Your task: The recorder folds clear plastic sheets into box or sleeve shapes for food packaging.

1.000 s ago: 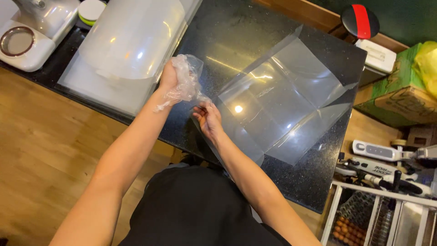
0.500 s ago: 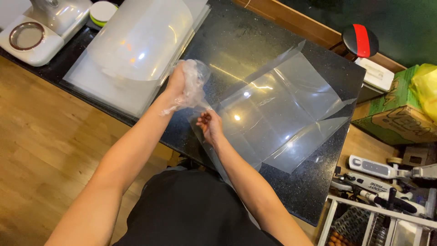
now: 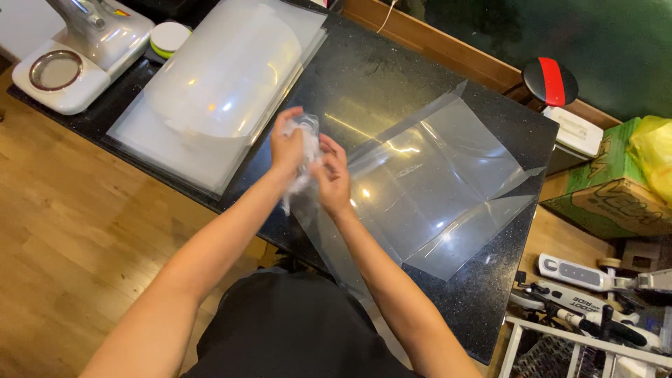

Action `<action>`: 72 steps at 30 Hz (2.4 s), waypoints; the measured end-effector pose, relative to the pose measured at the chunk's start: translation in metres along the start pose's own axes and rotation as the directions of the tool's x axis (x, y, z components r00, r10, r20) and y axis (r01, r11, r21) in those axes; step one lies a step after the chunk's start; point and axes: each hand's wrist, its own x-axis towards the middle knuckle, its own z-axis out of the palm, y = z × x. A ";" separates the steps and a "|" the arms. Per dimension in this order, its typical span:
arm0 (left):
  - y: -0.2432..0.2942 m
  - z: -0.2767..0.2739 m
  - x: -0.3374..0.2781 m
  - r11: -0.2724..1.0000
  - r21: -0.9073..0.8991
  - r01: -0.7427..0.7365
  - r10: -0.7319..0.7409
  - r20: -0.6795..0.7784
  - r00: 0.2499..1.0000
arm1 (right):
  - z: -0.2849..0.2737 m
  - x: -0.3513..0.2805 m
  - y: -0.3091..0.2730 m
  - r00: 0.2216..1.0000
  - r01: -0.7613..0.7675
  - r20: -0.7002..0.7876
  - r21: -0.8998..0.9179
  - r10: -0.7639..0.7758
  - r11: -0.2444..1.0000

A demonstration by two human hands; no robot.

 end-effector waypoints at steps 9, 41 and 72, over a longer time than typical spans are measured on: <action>0.038 0.020 -0.042 0.608 -0.549 0.574 -0.483 0.318 0.816 | 0.029 0.015 -0.045 0.925 0.335 0.034 -0.546 -0.378 0.768; 0.144 0.011 -0.060 0.860 0.427 -0.280 0.258 0.110 0.960 | 0.009 -0.001 -0.003 0.912 -0.350 -0.220 0.024 0.346 0.936; 0.094 -0.141 -0.001 0.817 0.105 0.567 -0.570 0.292 0.768 | 0.028 0.169 -0.224 0.912 0.353 -0.050 -0.413 -0.408 0.840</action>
